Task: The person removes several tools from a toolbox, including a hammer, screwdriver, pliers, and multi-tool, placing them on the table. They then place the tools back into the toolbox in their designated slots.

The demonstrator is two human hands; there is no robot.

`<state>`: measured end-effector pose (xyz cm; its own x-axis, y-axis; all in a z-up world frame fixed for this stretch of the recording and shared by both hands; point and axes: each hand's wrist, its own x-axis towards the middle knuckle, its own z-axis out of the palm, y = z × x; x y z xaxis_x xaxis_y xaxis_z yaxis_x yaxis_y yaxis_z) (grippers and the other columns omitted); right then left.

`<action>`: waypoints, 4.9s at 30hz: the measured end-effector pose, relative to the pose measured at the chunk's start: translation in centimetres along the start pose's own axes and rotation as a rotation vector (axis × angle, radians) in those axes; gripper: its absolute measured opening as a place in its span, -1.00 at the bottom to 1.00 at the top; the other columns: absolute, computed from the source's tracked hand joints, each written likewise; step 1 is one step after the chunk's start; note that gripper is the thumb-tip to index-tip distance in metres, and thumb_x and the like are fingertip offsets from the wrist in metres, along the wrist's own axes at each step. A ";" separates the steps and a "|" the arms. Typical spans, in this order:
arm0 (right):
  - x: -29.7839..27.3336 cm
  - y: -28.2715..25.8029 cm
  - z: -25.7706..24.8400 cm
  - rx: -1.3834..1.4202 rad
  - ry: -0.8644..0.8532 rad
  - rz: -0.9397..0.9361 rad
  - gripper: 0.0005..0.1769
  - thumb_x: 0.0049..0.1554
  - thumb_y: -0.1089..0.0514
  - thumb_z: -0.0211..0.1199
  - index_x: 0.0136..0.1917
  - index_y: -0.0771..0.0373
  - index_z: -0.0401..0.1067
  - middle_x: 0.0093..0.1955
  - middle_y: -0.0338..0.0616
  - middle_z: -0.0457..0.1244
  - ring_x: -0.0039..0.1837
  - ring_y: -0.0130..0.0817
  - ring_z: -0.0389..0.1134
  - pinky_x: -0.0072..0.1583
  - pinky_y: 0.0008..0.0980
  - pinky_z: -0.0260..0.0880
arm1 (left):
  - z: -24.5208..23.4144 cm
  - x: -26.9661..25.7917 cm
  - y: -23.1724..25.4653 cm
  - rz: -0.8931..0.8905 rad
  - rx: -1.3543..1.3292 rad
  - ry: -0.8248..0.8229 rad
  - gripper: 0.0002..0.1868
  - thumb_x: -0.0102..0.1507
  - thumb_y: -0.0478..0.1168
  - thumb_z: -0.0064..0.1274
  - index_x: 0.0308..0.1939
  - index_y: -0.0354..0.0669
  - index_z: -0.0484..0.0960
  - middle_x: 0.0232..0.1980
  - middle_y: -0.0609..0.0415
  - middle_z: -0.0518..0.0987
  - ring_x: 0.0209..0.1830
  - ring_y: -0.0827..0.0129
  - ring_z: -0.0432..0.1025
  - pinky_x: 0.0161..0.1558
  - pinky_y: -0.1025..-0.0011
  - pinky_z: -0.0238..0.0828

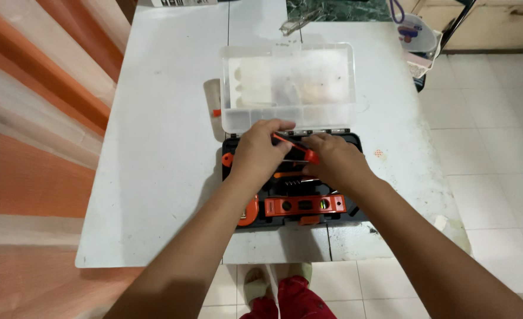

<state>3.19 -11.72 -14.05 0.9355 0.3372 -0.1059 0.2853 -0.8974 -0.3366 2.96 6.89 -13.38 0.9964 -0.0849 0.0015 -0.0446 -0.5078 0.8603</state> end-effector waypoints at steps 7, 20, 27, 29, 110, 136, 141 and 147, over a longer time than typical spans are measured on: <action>0.6 1.1 4.3 -0.118 -0.011 0.022 -0.18 -0.02 0.11 0.45 0.45 0.20 0.22 0.41 -0.08 0.22 0.35 -0.05 0.28 0.27 -0.08 0.32 | 2.2 -0.5 -3.3 0.074 0.551 -0.096 -0.47 0.06 -0.40 0.22 0.10 0.13 0.65 0.17 0.18 0.50 0.14 0.17 0.41 0.06 0.09 0.40; 1.4 2.1 5.7 -0.142 0.094 -0.035 -0.37 0.12 0.32 0.17 0.45 0.22 0.19 0.28 -0.07 0.30 0.13 -0.08 0.42 0.03 -0.11 0.45 | 2.7 0.9 -4.8 0.359 0.808 0.002 -0.59 0.10 -0.39 0.15 0.03 0.00 0.58 0.10 0.06 0.48 0.02 0.14 0.45 -0.18 0.14 0.49; 2.5 2.4 5.6 -0.154 0.156 -0.109 -0.22 0.01 0.40 0.22 0.49 0.24 0.16 0.24 -0.05 0.31 0.12 -0.10 0.42 -0.06 -0.15 0.48 | 2.5 2.6 -5.2 0.353 0.865 0.001 -0.56 0.06 -0.42 0.13 0.02 -0.05 0.55 0.13 0.01 0.47 0.05 0.05 0.47 -0.18 0.22 0.55; 3.3 2.9 5.5 -0.137 0.165 -0.136 -0.29 0.07 0.37 0.23 0.48 0.25 0.17 0.23 -0.07 0.32 0.12 -0.10 0.41 -0.05 -0.14 0.47 | 2.3 3.1 -5.1 0.332 0.829 0.003 -0.61 0.12 -0.40 0.12 0.01 -0.03 0.55 0.10 0.02 0.48 0.04 0.06 0.47 -0.11 0.14 0.52; 1.4 17.4 -0.1 0.499 0.240 0.663 -0.25 -0.05 0.14 0.50 0.36 0.30 0.30 0.32 0.09 0.25 0.19 -0.08 0.40 0.12 -0.21 0.48 | 21.2 2.4 9.1 -0.252 0.111 -0.316 -0.23 0.20 -0.20 0.18 0.39 -0.39 0.14 0.34 -0.23 0.27 0.27 -0.05 0.33 0.19 0.12 0.39; 0.0 16.4 1.9 -0.070 0.180 0.500 -0.52 -0.07 0.21 0.45 0.10 0.32 0.37 0.19 0.15 0.24 0.22 0.15 0.29 0.10 0.05 0.42 | 8.9 7.0 2.2 0.182 0.554 -0.360 -0.59 0.24 -0.26 0.09 0.17 0.13 0.62 0.23 0.17 0.50 0.29 0.14 0.32 0.33 -0.18 0.14; 3.3 13.3 -0.7 0.043 0.266 0.181 -0.48 0.01 0.20 0.41 0.25 0.25 0.44 0.22 0.05 0.30 0.23 0.05 0.32 0.19 -0.01 0.40 | 4.8 8.4 -0.6 0.291 0.638 -0.268 -0.54 0.16 -0.41 0.13 0.12 0.08 0.68 0.17 0.12 0.56 0.19 0.11 0.44 0.18 0.09 0.44; 6.6 8.0 -0.1 0.017 0.190 -0.082 -0.50 -0.09 0.27 0.40 0.17 0.24 0.51 0.25 0.01 0.31 0.24 0.02 0.30 0.26 -0.10 0.34 | 2.2 8.3 -3.0 0.156 0.712 -0.140 -0.49 0.12 -0.55 0.05 0.06 0.04 0.68 0.16 0.10 0.54 0.13 0.10 0.45 0.01 0.16 0.52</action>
<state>11.69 -16.70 -17.31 0.9321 0.3479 0.1008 0.3605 -0.8636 -0.3525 11.17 5.80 -17.06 0.9584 -0.2853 -0.0091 -0.2678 -0.9098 0.3171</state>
